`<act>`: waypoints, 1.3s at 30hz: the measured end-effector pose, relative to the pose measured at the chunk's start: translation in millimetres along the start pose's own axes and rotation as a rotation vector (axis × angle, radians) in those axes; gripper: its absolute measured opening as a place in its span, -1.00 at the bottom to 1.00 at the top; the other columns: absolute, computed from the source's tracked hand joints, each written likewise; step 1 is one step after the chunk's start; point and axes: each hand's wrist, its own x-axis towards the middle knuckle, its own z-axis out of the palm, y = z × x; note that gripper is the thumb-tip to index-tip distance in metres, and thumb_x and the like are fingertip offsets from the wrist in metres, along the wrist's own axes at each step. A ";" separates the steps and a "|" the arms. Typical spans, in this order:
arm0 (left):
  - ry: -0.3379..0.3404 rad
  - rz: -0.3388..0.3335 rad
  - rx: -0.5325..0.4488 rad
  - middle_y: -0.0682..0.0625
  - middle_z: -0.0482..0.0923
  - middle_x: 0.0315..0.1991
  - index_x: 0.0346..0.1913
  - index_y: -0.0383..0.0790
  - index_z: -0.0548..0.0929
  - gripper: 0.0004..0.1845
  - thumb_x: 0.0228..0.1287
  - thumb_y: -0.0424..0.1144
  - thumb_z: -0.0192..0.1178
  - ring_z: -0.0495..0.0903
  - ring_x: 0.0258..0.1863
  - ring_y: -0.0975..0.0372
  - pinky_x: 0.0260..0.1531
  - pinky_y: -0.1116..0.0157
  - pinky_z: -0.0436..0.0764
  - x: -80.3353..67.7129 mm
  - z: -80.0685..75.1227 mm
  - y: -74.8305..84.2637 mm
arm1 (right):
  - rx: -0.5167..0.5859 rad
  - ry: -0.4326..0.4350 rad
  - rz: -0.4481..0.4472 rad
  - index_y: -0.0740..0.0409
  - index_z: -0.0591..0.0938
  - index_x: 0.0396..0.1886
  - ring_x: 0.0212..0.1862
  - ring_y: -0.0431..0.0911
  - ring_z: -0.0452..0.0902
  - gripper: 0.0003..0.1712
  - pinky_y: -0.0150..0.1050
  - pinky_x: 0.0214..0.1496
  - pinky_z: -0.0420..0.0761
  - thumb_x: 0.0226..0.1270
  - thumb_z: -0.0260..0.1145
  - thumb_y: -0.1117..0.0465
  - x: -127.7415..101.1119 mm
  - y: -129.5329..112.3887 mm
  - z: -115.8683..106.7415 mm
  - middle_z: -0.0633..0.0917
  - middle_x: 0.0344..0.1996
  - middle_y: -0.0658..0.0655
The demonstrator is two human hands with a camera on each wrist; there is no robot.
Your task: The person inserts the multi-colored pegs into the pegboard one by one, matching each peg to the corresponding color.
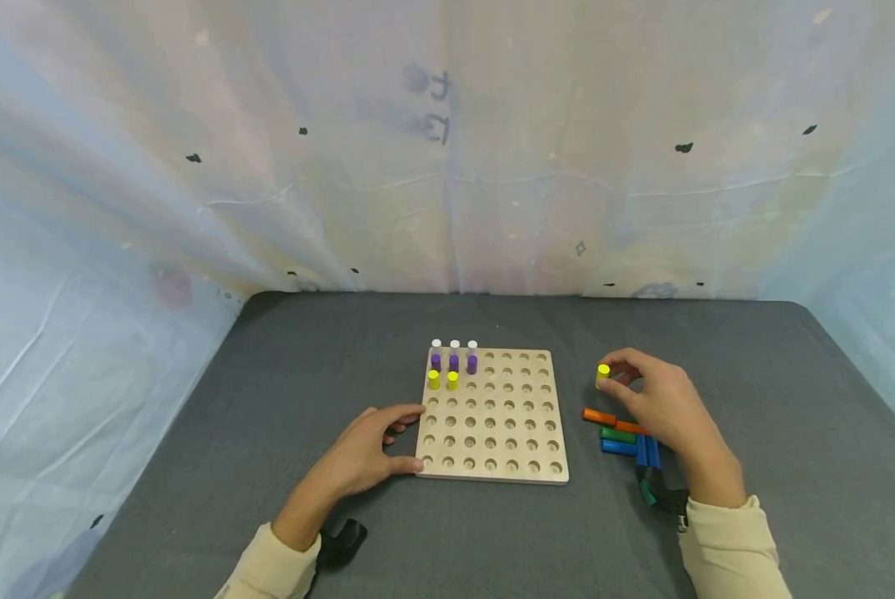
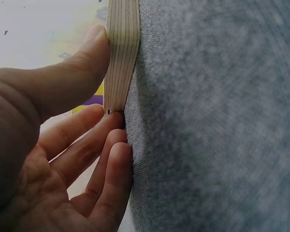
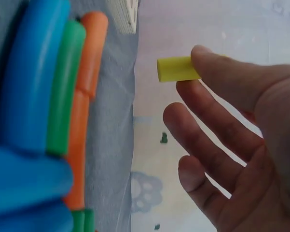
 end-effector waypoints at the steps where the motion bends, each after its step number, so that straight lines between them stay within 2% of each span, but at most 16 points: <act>1: -0.001 -0.001 0.001 0.21 0.64 0.04 0.26 0.14 0.58 -0.25 -0.11 -0.13 0.60 0.48 -0.10 0.35 -0.05 0.23 0.53 0.1 -0.1 0.2 | 0.007 -0.001 -0.010 0.04 0.64 0.06 -0.14 0.03 0.63 -0.68 -0.14 -0.26 0.49 0.35 0.38 0.10 0.4 -1.9 1.2 0.75 -0.19 0.12; 5: -0.004 -0.001 0.011 0.21 0.64 0.03 0.26 0.14 0.58 -0.25 -0.11 -0.11 0.60 0.48 -0.11 0.35 -0.05 0.23 0.53 0.6 -0.5 0.4 | 0.029 -0.004 -0.046 0.05 0.64 0.04 -0.16 -0.01 0.63 -0.70 -0.20 -0.27 0.45 0.35 0.39 0.12 1.0 -8.6 4.7 0.74 -0.22 0.08; 11: 0.003 0.016 0.010 0.19 0.64 0.02 0.26 0.12 0.58 -0.25 -0.11 -0.13 0.61 0.48 -0.11 0.34 -0.07 0.24 0.54 -1.7 -1.4 0.4 | 0.037 0.004 -0.102 0.01 0.66 -0.01 -0.17 -0.06 0.62 -0.74 -0.18 -0.23 0.46 0.33 0.40 0.14 2.4 -19.4 10.3 0.72 -0.24 0.00; 18: 0.009 -0.003 0.024 0.21 0.65 0.01 0.26 0.16 0.58 -0.24 -0.12 -0.11 0.61 0.46 -0.15 0.35 -0.10 0.26 0.53 -3.5 -2.5 -2.2 | 0.083 -0.006 -0.149 -0.02 0.67 0.02 -0.22 -0.13 0.60 -0.72 -0.22 -0.27 0.47 0.33 0.40 0.11 3.8 -51.8 24.4 0.72 -0.23 -0.03; 21: -0.002 -0.010 0.024 0.23 0.65 0.01 0.26 0.19 0.58 -0.24 -0.12 -0.10 0.60 0.46 -0.16 0.36 -0.09 0.26 0.52 -2.2 -2.0 -1.5 | 0.095 -0.004 -0.162 -0.02 0.67 0.02 -0.18 -0.12 0.61 -0.71 -0.20 -0.25 0.48 0.32 0.41 0.12 5.1 -67.0 29.2 0.72 -0.21 -0.03; 24: -0.008 -0.006 0.015 0.23 0.65 0.01 0.26 0.20 0.57 -0.24 -0.12 -0.09 0.60 0.46 -0.16 0.36 -0.08 0.26 0.52 -0.2 -1.2 0.5 | 0.108 -0.004 -0.157 -0.03 0.67 0.01 -0.15 -0.11 0.62 -0.71 -0.20 -0.23 0.50 0.32 0.42 0.11 6.5 -81.5 34.6 0.72 -0.19 -0.04; 32: -0.005 -0.009 0.014 0.25 0.65 0.00 0.25 0.20 0.58 -0.25 -0.12 -0.09 0.60 0.46 -0.16 0.37 -0.09 0.27 0.51 -1.1 -1.4 0.4 | 0.195 -0.077 -0.108 -0.13 0.68 -0.02 -0.13 -0.16 0.61 -0.73 -0.23 -0.22 0.55 0.29 0.44 0.07 8.1 -116.9 58.7 0.73 -0.16 -0.10; 39: 0.002 0.012 0.023 0.23 0.65 0.00 0.27 0.18 0.58 -0.25 -0.10 -0.10 0.60 0.45 -0.18 0.37 -0.11 0.28 0.50 -1.9 -1.6 0.1 | 0.196 -0.063 -0.081 -0.09 0.69 0.01 -0.14 -0.14 0.64 -0.72 -0.21 -0.22 0.58 0.31 0.42 0.05 22.4 -130.4 71.7 0.75 -0.14 -0.07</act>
